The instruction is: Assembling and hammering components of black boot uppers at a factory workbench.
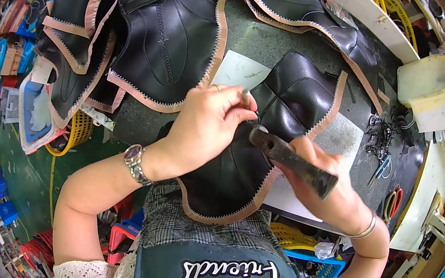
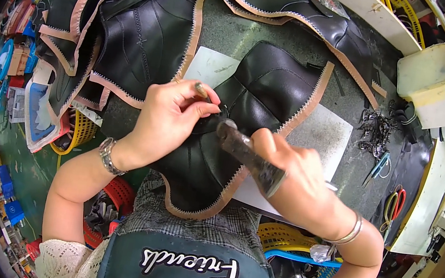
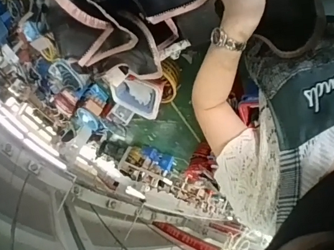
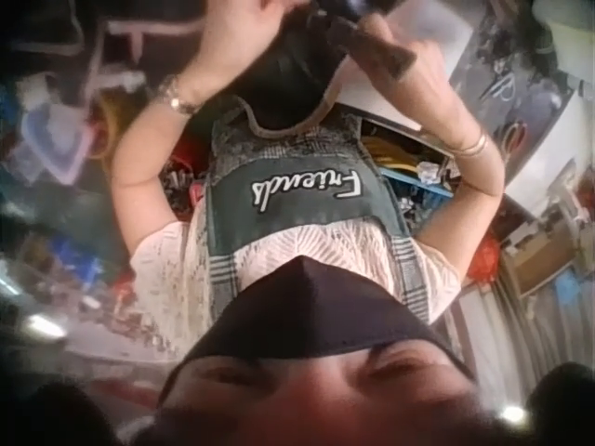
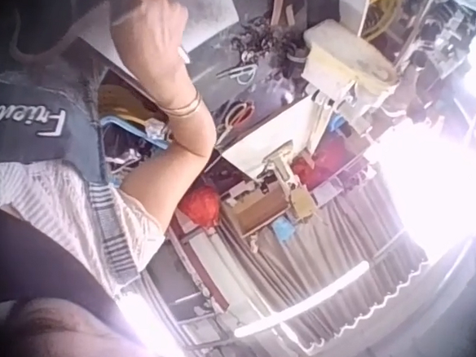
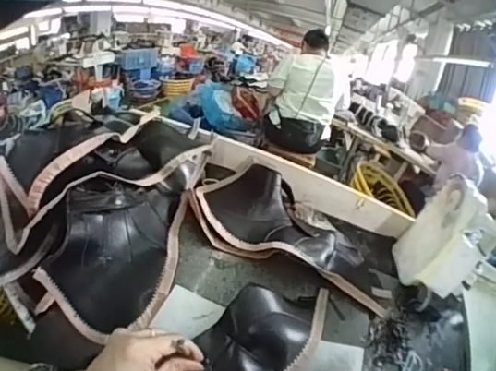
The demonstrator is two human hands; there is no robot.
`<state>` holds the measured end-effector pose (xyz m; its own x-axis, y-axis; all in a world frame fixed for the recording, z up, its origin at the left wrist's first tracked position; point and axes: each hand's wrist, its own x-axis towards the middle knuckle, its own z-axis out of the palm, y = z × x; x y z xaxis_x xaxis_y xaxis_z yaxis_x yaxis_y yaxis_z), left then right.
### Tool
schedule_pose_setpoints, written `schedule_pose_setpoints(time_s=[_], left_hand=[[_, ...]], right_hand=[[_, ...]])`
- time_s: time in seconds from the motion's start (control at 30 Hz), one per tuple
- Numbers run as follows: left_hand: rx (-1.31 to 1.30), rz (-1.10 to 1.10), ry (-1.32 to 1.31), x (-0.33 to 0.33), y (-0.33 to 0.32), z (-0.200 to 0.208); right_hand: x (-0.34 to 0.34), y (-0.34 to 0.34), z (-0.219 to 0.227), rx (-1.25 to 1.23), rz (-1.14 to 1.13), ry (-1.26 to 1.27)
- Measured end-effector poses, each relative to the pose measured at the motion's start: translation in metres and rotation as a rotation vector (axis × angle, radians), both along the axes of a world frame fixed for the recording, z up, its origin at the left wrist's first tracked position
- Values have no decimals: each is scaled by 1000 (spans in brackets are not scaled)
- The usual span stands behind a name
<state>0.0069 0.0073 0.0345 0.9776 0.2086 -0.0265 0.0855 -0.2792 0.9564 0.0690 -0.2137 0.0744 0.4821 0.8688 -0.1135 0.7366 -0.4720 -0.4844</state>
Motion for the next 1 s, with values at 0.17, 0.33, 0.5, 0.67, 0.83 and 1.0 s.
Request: schedule_pose_setpoints(time_s=[0.17, 0.33, 0.5, 0.67, 0.83, 1.0], left_hand=[[313, 10, -263, -8, 0, -6], [506, -82, -264, -9, -11, 0], [-164, 85, 29, -2, 4, -7], [-414, 80, 163, 3, 12, -9], [-253, 68, 129, 4, 5, -5], [169, 16, -110, 3, -4, -1]], right_hand=[[17, 13, 72, 201, -183, -141], [22, 21, 72, 47, 60, -375], [19, 11, 24, -110, 17, -316], [8, 9, -2, -1, 6, -185], [9, 7, -3, 26, 34, -203], [21, -2, 13, -136, -42, -203]])
